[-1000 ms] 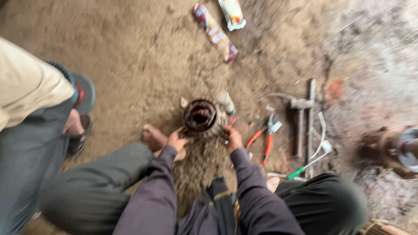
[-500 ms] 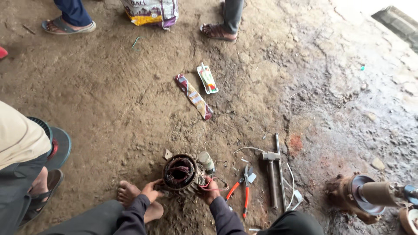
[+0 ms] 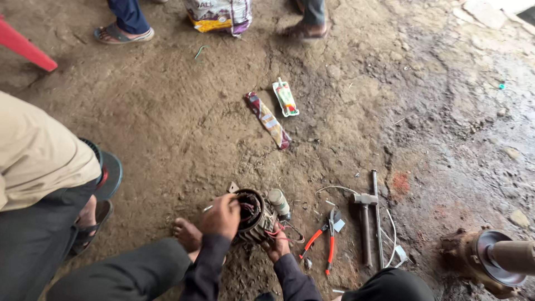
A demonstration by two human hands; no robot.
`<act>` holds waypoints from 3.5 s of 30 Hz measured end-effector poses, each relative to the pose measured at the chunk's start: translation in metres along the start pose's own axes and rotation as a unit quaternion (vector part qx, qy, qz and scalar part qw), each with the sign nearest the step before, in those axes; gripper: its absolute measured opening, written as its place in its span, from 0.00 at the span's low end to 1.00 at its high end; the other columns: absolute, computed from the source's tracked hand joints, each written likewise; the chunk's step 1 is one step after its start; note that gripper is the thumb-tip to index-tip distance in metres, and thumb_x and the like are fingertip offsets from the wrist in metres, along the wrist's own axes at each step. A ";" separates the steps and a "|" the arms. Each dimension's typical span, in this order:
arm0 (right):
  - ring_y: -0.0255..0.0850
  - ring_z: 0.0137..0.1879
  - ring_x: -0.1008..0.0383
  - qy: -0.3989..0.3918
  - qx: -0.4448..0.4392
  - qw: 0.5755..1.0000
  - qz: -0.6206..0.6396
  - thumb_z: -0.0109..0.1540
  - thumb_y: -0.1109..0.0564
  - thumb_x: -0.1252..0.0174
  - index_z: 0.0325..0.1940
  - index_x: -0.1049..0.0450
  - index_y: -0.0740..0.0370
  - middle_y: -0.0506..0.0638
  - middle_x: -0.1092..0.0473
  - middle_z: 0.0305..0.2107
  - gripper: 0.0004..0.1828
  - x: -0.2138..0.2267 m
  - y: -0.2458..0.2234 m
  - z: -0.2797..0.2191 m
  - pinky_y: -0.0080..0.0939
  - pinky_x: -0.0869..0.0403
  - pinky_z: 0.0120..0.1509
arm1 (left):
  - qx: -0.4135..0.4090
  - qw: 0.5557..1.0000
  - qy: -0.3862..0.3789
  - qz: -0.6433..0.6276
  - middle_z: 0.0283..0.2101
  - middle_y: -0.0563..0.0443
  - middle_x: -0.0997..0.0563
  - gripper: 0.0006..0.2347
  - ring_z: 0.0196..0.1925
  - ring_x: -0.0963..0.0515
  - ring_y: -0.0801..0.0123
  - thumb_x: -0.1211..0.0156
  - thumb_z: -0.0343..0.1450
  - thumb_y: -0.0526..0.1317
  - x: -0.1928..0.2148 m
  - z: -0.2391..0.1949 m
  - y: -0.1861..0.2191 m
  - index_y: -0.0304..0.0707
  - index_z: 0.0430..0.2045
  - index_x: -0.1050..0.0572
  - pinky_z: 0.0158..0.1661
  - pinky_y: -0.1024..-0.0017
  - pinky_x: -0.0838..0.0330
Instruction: The person sits on the ground and works on a disassembled electrical motor. They use a screwdriver to adjust internal components and a hammer to tap parts of the motor casing. Tools and motor parts are scattered on the dirt floor.
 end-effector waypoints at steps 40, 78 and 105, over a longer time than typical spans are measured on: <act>0.51 0.42 0.33 0.126 -0.019 0.988 0.092 0.66 0.43 0.55 0.38 0.32 0.55 0.52 0.35 0.33 0.15 0.014 0.023 -0.052 0.63 0.29 0.49 | -0.055 0.956 -0.164 0.237 0.53 0.39 0.19 0.31 0.58 0.22 0.51 0.57 0.72 0.67 -0.089 0.012 0.042 0.38 0.47 0.19 0.60 0.53 0.37; 0.54 0.51 0.24 0.039 0.038 0.998 -0.036 0.64 0.47 0.46 0.58 0.30 0.61 0.55 0.26 0.48 0.22 0.008 0.006 -0.107 0.63 0.23 0.53 | -0.162 0.957 -0.181 -0.158 0.62 0.41 0.23 0.26 0.63 0.24 0.51 0.47 0.73 0.56 -0.087 0.032 0.018 0.42 0.63 0.30 0.60 0.61 0.31; 0.55 0.45 0.21 0.190 0.152 0.943 -0.228 0.65 0.41 0.47 0.50 0.24 0.61 0.57 0.23 0.39 0.23 0.152 -0.062 -0.081 0.57 0.23 0.50 | -0.213 0.970 -0.101 0.055 0.80 0.35 0.68 0.65 0.64 0.30 0.35 0.26 0.51 0.68 -0.095 -0.051 -0.001 0.47 0.74 0.72 0.53 0.47 0.26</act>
Point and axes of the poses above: each hand's wrist, its own z-axis towards the middle knuckle, its own x-axis out of the back of the hand, y = z × x, the point moved 5 cm from there along z, towards the middle knuckle
